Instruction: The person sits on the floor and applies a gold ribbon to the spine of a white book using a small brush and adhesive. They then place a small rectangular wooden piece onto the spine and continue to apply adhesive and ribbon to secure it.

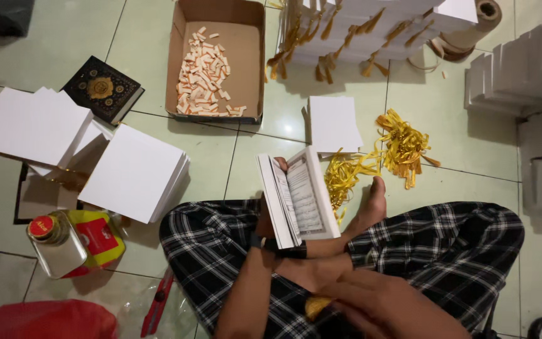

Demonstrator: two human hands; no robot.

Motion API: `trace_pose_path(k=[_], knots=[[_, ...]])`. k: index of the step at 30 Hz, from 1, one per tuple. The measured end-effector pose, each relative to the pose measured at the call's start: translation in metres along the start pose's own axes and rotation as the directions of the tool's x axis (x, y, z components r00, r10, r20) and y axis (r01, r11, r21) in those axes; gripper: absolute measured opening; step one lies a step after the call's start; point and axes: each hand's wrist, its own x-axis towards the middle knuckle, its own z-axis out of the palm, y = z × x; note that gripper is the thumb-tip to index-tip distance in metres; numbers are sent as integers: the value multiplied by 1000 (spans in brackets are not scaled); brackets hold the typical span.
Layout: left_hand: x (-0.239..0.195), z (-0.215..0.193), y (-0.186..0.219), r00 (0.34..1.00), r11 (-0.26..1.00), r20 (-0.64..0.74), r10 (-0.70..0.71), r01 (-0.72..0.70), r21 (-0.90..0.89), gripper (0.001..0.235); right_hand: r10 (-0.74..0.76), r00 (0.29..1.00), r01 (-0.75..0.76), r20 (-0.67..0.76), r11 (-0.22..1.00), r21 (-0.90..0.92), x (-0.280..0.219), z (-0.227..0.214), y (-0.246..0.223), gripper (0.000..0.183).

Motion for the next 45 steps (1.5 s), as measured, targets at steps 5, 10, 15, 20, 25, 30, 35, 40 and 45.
trace_pose_path(k=[5, 10, 15, 20, 25, 30, 35, 40, 45], knots=[[-9, 7, -10, 1000, 999, 1, -25, 25, 24, 61, 10, 990, 45, 143, 924, -379, 25, 24, 30, 58], [-13, 6, -21, 999, 999, -17, -36, 36, 33, 62, -20, 995, 54, 100, 937, -346, 62, -12, 6, 34], [-10, 0, -30, 952, 856, 290, 101, 65, -512, 41, 34, 995, -22, 96, 993, -118, 70, -40, -5, 23], [-13, -2, -26, 950, 858, 285, 129, 37, -513, 41, 17, 1000, -14, 8, 942, -336, 76, -45, 8, 17], [-13, 5, -16, 938, 861, 306, 164, 15, -509, 41, 117, 993, -110, 32, 978, -176, 78, -61, 8, 23], [-17, 4, -10, 930, 853, 294, 222, -39, -520, 41, 202, 958, -251, -201, 933, -260, 86, -52, 13, 13], [1, -3, -44, 940, 848, 300, 160, 24, -530, 45, 25, 969, -88, -247, 965, -247, 95, -48, 18, 17], [-23, 11, -12, 964, 846, 266, 11, 133, -517, 47, 60, 968, -160, -244, 896, -415, 101, -45, 28, 17], [-29, 18, 1, 955, 853, 211, -210, 284, -437, 53, 281, 958, -286, -58, 927, -241, 108, -68, 14, 20]])
